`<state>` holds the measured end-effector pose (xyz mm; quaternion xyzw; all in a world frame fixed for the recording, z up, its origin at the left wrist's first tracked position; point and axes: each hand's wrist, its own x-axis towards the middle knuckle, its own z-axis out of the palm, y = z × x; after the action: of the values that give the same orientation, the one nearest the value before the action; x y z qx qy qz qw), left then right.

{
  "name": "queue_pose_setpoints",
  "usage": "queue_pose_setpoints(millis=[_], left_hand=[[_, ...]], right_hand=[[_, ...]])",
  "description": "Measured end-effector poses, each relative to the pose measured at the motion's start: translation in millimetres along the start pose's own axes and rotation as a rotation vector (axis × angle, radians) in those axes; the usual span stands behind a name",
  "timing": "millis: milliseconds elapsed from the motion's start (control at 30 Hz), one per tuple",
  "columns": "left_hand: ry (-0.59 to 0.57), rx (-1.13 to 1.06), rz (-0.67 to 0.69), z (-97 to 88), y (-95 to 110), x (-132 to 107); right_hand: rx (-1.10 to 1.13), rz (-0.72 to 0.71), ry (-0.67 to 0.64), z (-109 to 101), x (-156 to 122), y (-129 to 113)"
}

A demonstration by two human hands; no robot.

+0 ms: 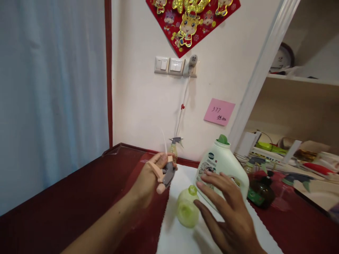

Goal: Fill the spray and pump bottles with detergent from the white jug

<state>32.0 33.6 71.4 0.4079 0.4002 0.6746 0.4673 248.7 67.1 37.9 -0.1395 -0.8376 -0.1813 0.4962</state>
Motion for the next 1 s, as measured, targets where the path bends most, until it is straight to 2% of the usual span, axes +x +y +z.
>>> queue_pose_setpoints(millis=[67,167,267,367,500,600,700,800,900,1000], left_hand=[[-0.034,0.415,0.047,-19.4,6,11],[-0.082,1.346,0.079,-51.2,6,28],[-0.079,1.631,-0.012,-76.9,-9,42],[-0.119,1.772,-0.1,-93.0,-31,51],[-0.195,1.895,-0.142,-104.1,-52,58],[-0.255,1.947,-0.132,-107.3,-57,59],[-0.252,1.982,-0.121,-108.0,-58,57],[-0.205,2.011,-0.081,-105.6,-56,54],[-0.144,2.03,0.022,-95.2,-50,53],[-0.121,1.803,0.117,-74.0,-44,49]], right_hand=[[-0.05,0.055,0.02,-18,-9,12],[-0.148,0.258,0.046,-49,-30,36],[-0.195,0.521,0.059,-69,-55,65],[-0.171,0.737,0.008,-69,-79,88],[-0.003,0.93,-0.055,-42,-93,104],[0.183,1.063,-0.014,-18,-88,111],[0.211,1.129,0.094,1,-79,118],[0.195,1.154,0.197,15,-72,124],[0.193,1.167,0.275,25,-67,125],[0.197,1.163,0.324,28,-61,121]])
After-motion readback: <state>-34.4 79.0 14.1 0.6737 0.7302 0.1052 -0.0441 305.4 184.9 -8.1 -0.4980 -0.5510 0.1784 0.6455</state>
